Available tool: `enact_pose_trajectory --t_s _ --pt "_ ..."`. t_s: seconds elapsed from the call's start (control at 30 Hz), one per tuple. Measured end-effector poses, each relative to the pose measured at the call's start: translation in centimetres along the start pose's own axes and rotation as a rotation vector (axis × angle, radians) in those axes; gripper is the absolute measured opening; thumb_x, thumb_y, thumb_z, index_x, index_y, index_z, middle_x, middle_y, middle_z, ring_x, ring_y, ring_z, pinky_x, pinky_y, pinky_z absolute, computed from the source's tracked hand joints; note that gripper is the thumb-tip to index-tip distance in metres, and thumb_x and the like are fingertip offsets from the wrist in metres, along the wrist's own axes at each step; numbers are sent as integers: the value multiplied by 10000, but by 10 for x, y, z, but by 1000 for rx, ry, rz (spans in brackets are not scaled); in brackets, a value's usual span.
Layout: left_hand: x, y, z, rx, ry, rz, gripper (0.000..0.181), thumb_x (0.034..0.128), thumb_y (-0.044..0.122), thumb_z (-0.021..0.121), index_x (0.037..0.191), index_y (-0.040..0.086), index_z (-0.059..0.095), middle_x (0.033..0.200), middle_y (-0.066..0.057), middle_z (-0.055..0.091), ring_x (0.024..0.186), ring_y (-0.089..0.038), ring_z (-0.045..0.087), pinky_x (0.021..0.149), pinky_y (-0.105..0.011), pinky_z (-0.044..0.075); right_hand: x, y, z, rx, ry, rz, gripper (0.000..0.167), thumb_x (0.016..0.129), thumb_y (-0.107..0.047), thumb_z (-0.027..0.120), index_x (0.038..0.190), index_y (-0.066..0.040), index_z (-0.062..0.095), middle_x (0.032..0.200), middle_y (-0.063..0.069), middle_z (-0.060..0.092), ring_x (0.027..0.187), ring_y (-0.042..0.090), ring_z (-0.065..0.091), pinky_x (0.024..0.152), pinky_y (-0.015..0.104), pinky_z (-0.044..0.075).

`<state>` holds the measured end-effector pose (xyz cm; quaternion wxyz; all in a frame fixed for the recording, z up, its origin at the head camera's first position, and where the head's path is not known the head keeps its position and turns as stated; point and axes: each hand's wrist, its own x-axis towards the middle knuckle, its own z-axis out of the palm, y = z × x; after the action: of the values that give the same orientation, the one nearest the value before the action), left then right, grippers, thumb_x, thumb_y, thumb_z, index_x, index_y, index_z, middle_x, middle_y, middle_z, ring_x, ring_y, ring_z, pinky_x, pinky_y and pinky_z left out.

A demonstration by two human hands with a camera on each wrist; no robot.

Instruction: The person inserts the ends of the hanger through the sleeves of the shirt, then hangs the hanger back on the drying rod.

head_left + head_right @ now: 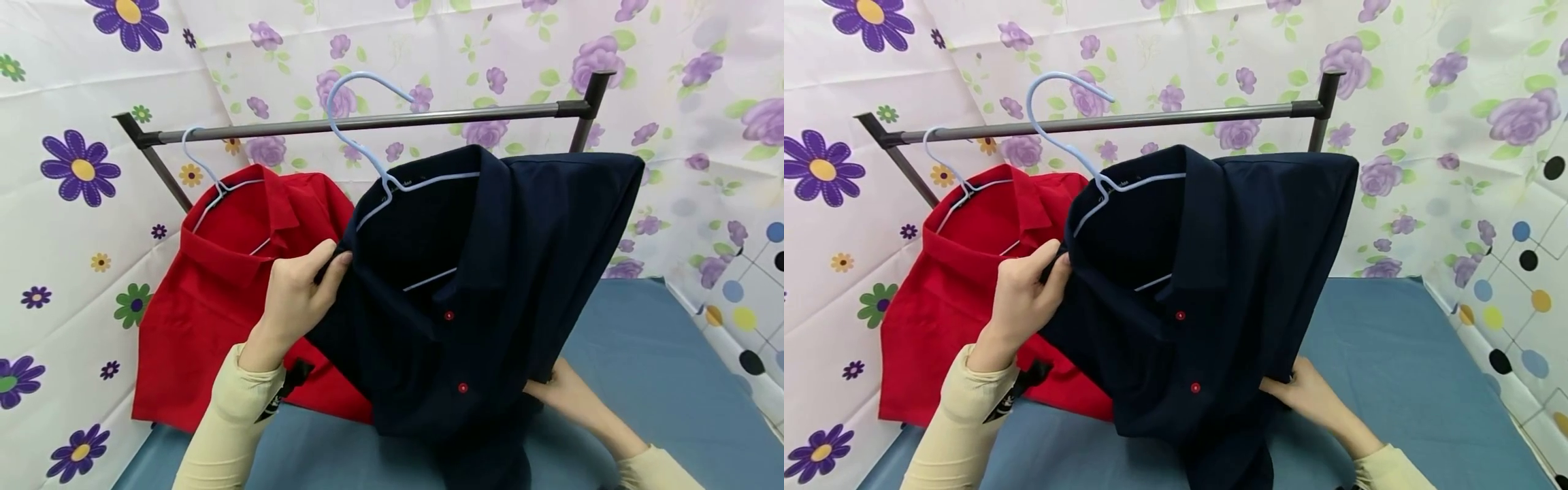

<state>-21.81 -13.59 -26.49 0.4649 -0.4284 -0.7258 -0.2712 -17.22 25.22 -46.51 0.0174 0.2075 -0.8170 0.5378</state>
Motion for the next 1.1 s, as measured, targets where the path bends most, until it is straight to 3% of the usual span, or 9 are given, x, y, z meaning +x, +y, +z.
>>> enact_pose_trajectory --t_s 0.1,0.27,0.43,0.53,0.63,0.7,0.87,0.97,1.1 --pt "0 0 0 -15 16 -17 448 1083 351 468 712 112 391 586 39 217 456 -68 174 437 -219 166 0 -4 2 -17 72 -74 124 974 -78 667 1096 -98 676 975 1 670 801 119 638 680 316 519" --pt "1 0 -2 -21 69 -71 458 1079 374 471 712 105 415 572 11 242 458 -78 198 443 -230 178 -1 -14 -5 -95 225 -88 45 989 -73 644 1005 -57 684 776 -16 631 647 106 584 592 297 475" --pt "3 -2 -8 28 159 -125 501 1070 406 479 696 78 423 553 -12 247 475 -129 240 473 -258 199 -2 -29 -28 -210 605 1 122 970 -128 675 988 -10 655 792 -107 604 698 37 538 661 202 412" --pt "7 -4 -15 72 216 -132 515 1065 418 485 696 61 441 551 -15 256 478 -145 261 490 -262 200 2 -41 -48 -124 819 -29 38 957 -86 672 920 -86 668 799 -157 586 731 36 521 725 164 396" --pt "11 -6 -24 97 283 -135 528 1059 427 492 695 45 466 546 -21 279 482 -146 267 509 -254 193 5 -54 -69 -62 994 -76 163 949 -87 673 943 -251 675 893 -190 592 837 21 521 805 146 381" --pt "14 -7 -28 105 339 -145 552 1050 448 501 691 29 482 539 -32 299 491 -145 267 522 -243 189 7 -64 -83 -34 1087 -119 202 945 -71 666 1028 -249 711 963 -186 615 905 29 534 854 158 389" --pt "22 -3 -34 108 438 -182 571 1034 445 531 687 -7 504 536 -73 328 518 -143 258 543 -232 182 17 -90 -100 178 1195 -286 288 915 107 612 1154 -6 727 1058 -60 687 1045 123 590 957 202 418" --pt "30 1 -35 103 464 -195 509 1033 364 552 698 -18 525 536 -85 347 514 -149 269 546 -230 188 22 -101 -104 286 1207 -376 301 912 156 586 1148 20 714 1104 17 694 1130 191 592 1023 239 412" --pt "38 7 -33 80 471 -212 465 1031 317 569 724 -32 551 546 -98 372 514 -176 315 554 -224 212 20 -106 -106 135 1085 -284 347 943 52 609 1264 -63 678 1190 -20 650 1146 164 571 991 199 406"
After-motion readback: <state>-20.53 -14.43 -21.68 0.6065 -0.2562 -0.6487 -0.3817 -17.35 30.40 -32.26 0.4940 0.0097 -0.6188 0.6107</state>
